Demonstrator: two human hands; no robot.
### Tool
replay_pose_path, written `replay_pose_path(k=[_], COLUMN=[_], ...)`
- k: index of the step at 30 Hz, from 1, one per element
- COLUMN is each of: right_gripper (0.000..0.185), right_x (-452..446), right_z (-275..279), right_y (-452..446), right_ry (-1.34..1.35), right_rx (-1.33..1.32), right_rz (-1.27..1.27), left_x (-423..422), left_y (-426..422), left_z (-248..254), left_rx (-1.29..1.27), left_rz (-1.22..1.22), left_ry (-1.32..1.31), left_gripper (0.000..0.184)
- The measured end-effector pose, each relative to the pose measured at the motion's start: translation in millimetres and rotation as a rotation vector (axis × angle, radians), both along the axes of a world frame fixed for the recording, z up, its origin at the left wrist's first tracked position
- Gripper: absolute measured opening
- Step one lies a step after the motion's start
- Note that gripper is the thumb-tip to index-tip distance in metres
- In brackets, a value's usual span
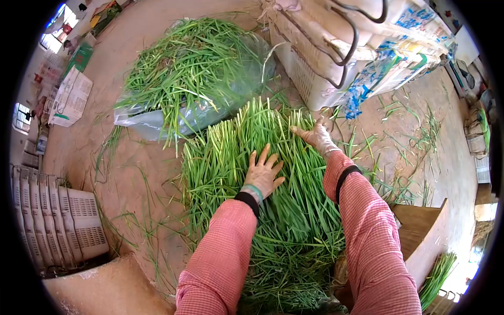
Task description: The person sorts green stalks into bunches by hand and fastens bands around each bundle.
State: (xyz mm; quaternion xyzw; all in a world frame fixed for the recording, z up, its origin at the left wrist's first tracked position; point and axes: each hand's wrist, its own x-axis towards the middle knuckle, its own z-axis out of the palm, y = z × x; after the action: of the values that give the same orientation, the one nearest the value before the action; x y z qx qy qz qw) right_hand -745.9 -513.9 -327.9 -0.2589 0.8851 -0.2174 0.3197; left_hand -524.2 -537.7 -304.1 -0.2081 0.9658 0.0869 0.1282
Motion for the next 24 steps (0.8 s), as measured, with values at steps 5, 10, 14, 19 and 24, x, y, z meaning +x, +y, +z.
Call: replay_pose_path(k=[5, 10, 14, 19, 24], right_gripper=[0.121, 0.050, 0.048, 0.042, 0.057], right_x=[5.6, 14.1, 24.6, 39.0, 51.9], right_z=[-26.0, 27.6, 17.7, 5.4, 25.2], right_y=[-33.1, -0.2, 34.4, 52.2, -0.1], right_ry=[0.022, -0.404, -0.312, -0.323, -0.285], right_rx=[0.156, 0.107, -0.229, -0.861, -0.125], right_rz=[0.013, -0.111, -0.305, -0.323, 0.092], left_x=[44.5, 41.8, 41.6, 39.3, 33.4], left_y=[-10.4, -13.0, -10.5, -9.9, -7.1], left_z=[-43.0, -43.3, -40.8, -37.2, -36.9], left_rx=[0.032, 0.051, 0.049, 0.014, 0.018], left_rz=[0.029, 0.021, 0.016, 0.003, 0.010], left_ry=[0.328, 0.318, 0.314, 0.323, 0.293], left_gripper=[0.043, 0.044, 0.044, 0.046, 0.043])
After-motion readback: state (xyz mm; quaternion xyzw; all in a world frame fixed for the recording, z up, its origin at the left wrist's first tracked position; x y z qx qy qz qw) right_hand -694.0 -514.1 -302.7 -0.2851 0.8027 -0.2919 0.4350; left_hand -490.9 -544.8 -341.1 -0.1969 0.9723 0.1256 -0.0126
